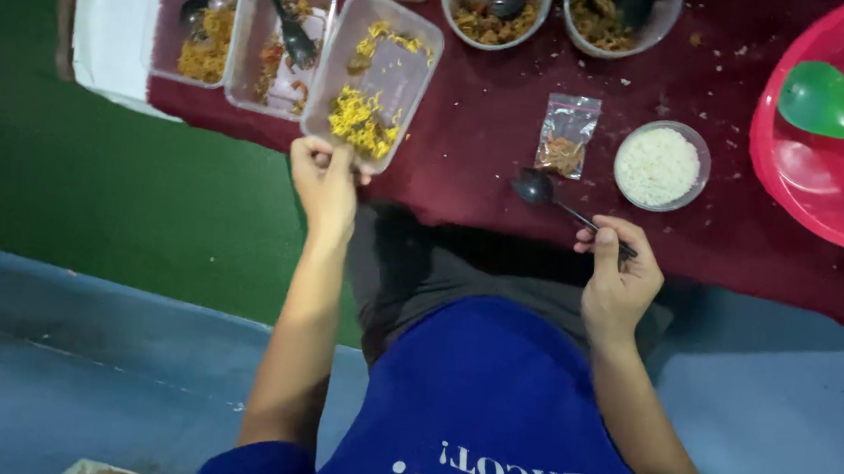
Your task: Scooping food ingredients into a container, handling a condiment packet, and wrapping a rice ball for packaging.
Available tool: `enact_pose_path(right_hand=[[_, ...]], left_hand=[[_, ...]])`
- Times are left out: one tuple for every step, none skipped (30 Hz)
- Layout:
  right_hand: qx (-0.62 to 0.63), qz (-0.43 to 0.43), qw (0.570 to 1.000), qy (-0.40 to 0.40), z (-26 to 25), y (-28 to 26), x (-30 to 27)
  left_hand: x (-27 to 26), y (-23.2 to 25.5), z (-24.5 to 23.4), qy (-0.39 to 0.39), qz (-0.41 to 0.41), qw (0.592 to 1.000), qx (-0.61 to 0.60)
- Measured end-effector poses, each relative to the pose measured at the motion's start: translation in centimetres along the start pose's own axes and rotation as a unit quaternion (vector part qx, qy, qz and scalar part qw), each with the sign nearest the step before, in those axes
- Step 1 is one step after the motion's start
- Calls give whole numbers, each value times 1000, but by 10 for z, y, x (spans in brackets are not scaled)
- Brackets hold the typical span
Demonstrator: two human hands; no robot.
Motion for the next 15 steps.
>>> enact_pose_path(right_hand=[[-2, -1, 1000, 5, 0, -4, 4], [-26, -25, 999, 2, 2, -11, 7], [-51, -47, 998, -3, 4, -18, 11], [-52, -48, 997, 0, 5, -20, 12], [-63, -60, 996, 6, 6, -23, 13], [-73, -72, 995, 12, 7, -27, 13], [-73, -72, 995, 11, 6, -26, 14], [-74, -79, 994, 18, 5, -26, 14], [-74, -86, 993, 23, 4, -26, 14], [-74, -85, 993, 21, 4, -31, 13], [-67, -95, 993, 33, 2, -36, 13], [-61, -105, 992, 45, 1, -42, 14], [-62, -105, 992, 44, -4, -42, 13], [-57, -109, 991, 58, -10, -42, 12], [-50, -115, 989, 74, -17, -42, 11]], left_hand=[[-4, 0, -4, -6, 0, 1000, 0], [-7, 3, -8, -16, 17, 1000, 6], [-12, 5, -13, -25, 34, 999, 13], [-16, 16, -15, -28, 34, 999, 13], [-22, 28, -15, -59, 47, 997, 32], [-28, 40, -15, -89, 60, 993, 51], [-29, 44, -14, -89, 59, 993, 52], [-30, 50, -8, -137, 72, 985, 75], [-33, 54, -3, -184, 83, 974, 99], [-33, 60, 3, -181, 82, 975, 100], [-34, 64, 13, -211, 73, 965, 134], [-34, 68, 23, -241, 64, 954, 168], [-31, 63, 29, -241, 62, 954, 167], [-30, 59, 39, -264, 64, 947, 174], [-28, 54, 49, -288, 68, 938, 182]])
Point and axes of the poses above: each hand's wrist, its own x-axis towards the middle knuckle, its own z-axis out of the palm, y = z × x, the point moved 6 cm from there along x, towards the middle knuckle, and after that the axes turned 4 degrees about x, right-handed, at the moved point
